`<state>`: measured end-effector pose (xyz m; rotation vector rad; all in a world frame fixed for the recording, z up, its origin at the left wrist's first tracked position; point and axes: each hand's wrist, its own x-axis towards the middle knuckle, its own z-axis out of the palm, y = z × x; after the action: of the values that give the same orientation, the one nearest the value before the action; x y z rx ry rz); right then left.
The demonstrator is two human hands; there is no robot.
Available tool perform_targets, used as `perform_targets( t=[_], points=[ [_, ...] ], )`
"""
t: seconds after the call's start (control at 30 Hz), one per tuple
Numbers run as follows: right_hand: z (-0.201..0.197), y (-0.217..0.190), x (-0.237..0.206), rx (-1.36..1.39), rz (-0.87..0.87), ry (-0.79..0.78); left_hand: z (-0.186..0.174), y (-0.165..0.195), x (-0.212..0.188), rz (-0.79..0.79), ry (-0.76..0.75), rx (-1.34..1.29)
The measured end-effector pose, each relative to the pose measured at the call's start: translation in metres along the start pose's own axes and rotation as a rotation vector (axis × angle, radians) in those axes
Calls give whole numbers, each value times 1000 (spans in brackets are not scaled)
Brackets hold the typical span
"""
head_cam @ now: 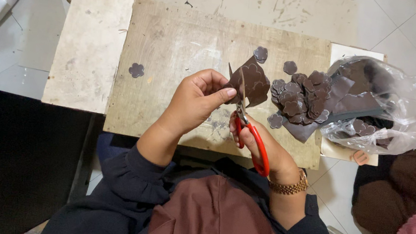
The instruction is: The person uses red-handled scissors to cut flower-shaped pieces from a dark brown sheet. They hold the sheet in the left hand and cut along the outlines, placing finished pieces on the table.
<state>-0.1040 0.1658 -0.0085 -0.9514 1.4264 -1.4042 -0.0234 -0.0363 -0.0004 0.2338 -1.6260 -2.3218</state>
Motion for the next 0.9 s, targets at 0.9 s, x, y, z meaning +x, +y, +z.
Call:
perform_targets(
  t=[0.9],
  points=[
    [0,8,-1,7,-1,-24,6,-7,-4,-4,11,-85]
  ],
)
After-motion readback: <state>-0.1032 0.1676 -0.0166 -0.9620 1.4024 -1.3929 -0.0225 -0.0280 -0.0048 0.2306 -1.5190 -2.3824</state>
